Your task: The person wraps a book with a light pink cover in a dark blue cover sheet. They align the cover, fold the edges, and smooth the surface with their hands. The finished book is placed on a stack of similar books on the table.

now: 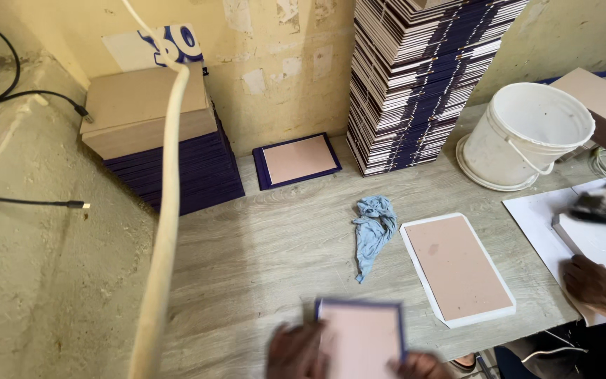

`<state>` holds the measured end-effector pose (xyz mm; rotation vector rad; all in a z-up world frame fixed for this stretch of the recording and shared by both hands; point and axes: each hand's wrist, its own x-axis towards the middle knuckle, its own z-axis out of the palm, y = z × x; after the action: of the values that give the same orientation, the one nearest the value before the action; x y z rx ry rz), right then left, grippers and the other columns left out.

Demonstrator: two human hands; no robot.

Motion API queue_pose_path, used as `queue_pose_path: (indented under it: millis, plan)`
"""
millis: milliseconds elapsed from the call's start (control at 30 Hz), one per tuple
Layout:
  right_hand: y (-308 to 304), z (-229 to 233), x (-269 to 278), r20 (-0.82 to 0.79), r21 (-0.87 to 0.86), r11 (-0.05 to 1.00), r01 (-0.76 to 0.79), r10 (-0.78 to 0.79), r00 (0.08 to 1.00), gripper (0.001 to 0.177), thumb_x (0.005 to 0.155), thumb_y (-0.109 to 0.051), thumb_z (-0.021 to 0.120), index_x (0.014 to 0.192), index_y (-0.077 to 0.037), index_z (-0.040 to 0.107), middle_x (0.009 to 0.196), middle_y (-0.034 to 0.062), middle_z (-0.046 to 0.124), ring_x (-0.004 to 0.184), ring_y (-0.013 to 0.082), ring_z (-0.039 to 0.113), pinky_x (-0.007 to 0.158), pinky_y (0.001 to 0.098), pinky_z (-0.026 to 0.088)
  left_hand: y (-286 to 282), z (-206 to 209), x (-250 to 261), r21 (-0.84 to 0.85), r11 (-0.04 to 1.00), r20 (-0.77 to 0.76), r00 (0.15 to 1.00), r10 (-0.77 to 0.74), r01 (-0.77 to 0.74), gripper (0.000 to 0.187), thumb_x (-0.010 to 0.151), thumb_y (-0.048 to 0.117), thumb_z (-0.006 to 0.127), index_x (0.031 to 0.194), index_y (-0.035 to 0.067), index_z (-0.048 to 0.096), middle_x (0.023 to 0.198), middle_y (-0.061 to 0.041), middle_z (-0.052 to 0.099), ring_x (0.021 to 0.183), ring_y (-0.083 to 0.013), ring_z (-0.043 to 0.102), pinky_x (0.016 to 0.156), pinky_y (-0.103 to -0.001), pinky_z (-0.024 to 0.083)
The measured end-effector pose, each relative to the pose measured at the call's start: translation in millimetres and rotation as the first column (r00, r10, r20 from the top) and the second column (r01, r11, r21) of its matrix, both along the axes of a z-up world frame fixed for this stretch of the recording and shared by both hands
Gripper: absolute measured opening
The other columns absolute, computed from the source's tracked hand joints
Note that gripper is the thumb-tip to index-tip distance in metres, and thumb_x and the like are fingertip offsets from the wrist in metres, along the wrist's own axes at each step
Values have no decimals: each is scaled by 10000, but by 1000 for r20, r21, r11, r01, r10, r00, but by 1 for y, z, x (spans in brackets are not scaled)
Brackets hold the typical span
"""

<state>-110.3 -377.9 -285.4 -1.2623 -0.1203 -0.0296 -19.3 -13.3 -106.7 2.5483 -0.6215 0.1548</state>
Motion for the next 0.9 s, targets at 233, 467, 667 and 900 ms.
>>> queue_pose_path:
  millis: [233, 467, 667, 900]
  plan:
    - [81, 308, 238, 638, -768, 347, 539, 333, 695, 861, 758, 127, 497, 1556, -178, 600, 1630, 30, 590, 1561, 274, 513, 1216, 501, 425, 3, 49, 25, -664, 702, -38, 950, 311, -257, 205, 941, 199, 698, 1041, 225, 876, 981, 36, 878, 885, -155, 817, 877, -305, 593]
    - [167, 240, 423, 575, -783, 92, 615, 485, 659, 964, 609, 56, 684, 1536, -202, 618, 1624, 14, 583, 1515, 274, 510, 1210, 489, 392, -22, 35, 44, -522, 839, -118, 987, 105, -152, 190, 860, 258, 741, 977, 280, 890, 892, 133, 865, 817, -162, 813, 827, -312, 597]
    - [171, 218, 472, 359, -917, 51, 397, 544, 759, 798, 780, -103, 627, 1555, -292, 603, 1651, -18, 548, 1509, 215, 514, 1173, 462, 371, 16, 47, 83, -414, 881, -248, 960, 133, -229, 161, 838, 272, 730, 902, 310, 873, 950, 103, 910, 886, -147, 863, 805, -321, 632]
    - [162, 234, 483, 226, -955, -55, 290, 494, 839, 778, 938, -577, 623, 1664, -383, 420, 1744, 25, 365, 1610, 354, 294, 1281, 609, 229, 8, 49, 216, -352, 908, -39, 973, 228, -227, 242, 941, 180, 693, 1156, 141, 799, 1139, -101, 812, 1064, -329, 743, 920, -452, 586]
